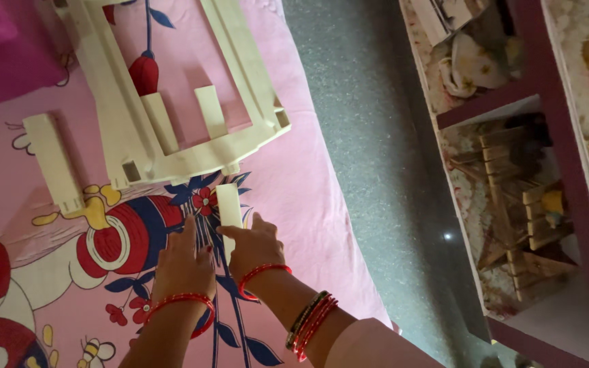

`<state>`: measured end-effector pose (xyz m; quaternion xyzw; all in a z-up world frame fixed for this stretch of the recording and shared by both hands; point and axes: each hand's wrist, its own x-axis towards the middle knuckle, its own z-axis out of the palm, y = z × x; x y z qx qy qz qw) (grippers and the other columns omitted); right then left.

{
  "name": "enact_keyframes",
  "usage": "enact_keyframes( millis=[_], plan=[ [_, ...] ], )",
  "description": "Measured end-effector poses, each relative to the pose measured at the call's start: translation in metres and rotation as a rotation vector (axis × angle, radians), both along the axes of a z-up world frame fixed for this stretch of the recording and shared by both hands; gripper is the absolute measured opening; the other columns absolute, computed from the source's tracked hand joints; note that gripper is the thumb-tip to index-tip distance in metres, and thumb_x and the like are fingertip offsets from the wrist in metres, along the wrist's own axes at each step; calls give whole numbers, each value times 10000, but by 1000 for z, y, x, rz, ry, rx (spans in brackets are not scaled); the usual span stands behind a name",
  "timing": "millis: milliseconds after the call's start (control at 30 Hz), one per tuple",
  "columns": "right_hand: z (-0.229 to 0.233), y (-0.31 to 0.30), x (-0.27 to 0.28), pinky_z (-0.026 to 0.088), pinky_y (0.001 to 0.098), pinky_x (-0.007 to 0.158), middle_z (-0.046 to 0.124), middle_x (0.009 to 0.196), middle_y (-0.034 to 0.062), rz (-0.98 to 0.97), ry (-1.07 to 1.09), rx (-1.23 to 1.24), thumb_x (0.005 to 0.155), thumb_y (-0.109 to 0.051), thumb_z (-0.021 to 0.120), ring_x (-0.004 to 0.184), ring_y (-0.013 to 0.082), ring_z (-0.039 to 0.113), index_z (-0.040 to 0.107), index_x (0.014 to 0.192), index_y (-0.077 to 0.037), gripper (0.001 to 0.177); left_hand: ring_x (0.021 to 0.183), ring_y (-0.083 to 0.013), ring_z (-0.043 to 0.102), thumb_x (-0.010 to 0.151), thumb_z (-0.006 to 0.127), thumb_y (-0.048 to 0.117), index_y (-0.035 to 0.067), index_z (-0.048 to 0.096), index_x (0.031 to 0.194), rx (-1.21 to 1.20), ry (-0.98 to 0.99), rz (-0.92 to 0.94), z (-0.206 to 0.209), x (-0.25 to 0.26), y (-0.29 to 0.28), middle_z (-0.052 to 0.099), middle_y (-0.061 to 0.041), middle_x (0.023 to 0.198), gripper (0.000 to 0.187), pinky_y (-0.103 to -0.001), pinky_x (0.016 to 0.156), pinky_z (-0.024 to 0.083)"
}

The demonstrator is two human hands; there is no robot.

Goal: The person assembles a white plastic storage rack by inserting vertical and horizontal bars into frame slots and securing them with clips. The person then places colored plastic bins into the assembled rack compartments.

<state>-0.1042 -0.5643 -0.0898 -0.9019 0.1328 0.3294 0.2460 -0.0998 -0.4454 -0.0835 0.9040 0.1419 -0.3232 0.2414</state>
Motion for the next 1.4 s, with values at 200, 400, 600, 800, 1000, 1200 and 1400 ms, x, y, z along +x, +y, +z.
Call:
enact_keyframes(
  millis=[200, 400, 600, 800, 1000, 1200, 1400],
  plan=[
    [-12, 4, 6, 378, 542, 1143, 274, 1627, 169, 107, 140, -42, 876, -116, 704, 1457, 368, 328, 619, 1367, -424, 586, 1391, -352, 491, 1000, 534, 251, 244, 279, 1607, -33, 30, 66, -16, -13, 5, 477, -151, 1519, 658, -473, 1149, 415],
    [-19, 6, -2, 436, 488, 1102, 463, 1448, 179, 127, -1, -28, 838, -190, 759, 1372, 386, 432, 667, 1331, -288, 511, 1382, -363, 508, 988, 559, 247, 278, 283, 1611, -64, 27, 116, -22, -18, 5, 485, -167, 1520, 682, -471, 1136, 424],
    [5, 21, -3, 444, 435, 1091, 564, 1320, 175, 108, -135, 161, 776, -288, 836, 1281, 360, 532, 726, 1241, -209, 484, 1224, -300, 582, 996, 543, 328, 327, 338, 1571, -181, 136, 383, -1, -13, 13, 571, -103, 1406, 611, -451, 1019, 478],
    [53, 49, 8, 496, 443, 1010, 562, 1328, 189, 138, -245, 360, 726, -242, 842, 1200, 388, 598, 735, 1174, -137, 472, 978, -202, 560, 967, 586, 411, 350, 491, 1447, -691, 192, 1168, 30, 0, 41, 610, -37, 1208, 493, -420, 818, 474],
    [98, 79, 18, 560, 410, 938, 701, 1223, 118, 210, -439, 503, 742, -172, 764, 1117, 346, 690, 723, 1161, -123, 424, 850, -152, 578, 953, 649, 419, 161, 670, 1205, -812, 7, 1182, 76, 2, 77, 653, -2, 1012, 362, -381, 740, 501],
    [147, 118, 16, 590, 419, 859, 743, 1030, 151, 178, -441, 371, 741, -288, 835, 994, 322, 738, 700, 998, -88, 352, 808, -185, 616, 955, 632, 404, 149, 675, 1163, -829, -128, 1100, 121, -8, 112, 676, -54, 956, 331, -403, 728, 555],
    [194, 171, 2, 568, 445, 837, 758, 1008, 149, 238, -570, 321, 780, -326, 798, 962, 361, 733, 533, 1175, -103, 526, 874, -190, 672, 974, 637, 390, 95, 650, 1152, -989, -260, 1125, 160, -36, 157, 680, -70, 987, 345, -456, 794, 630]
  ],
)
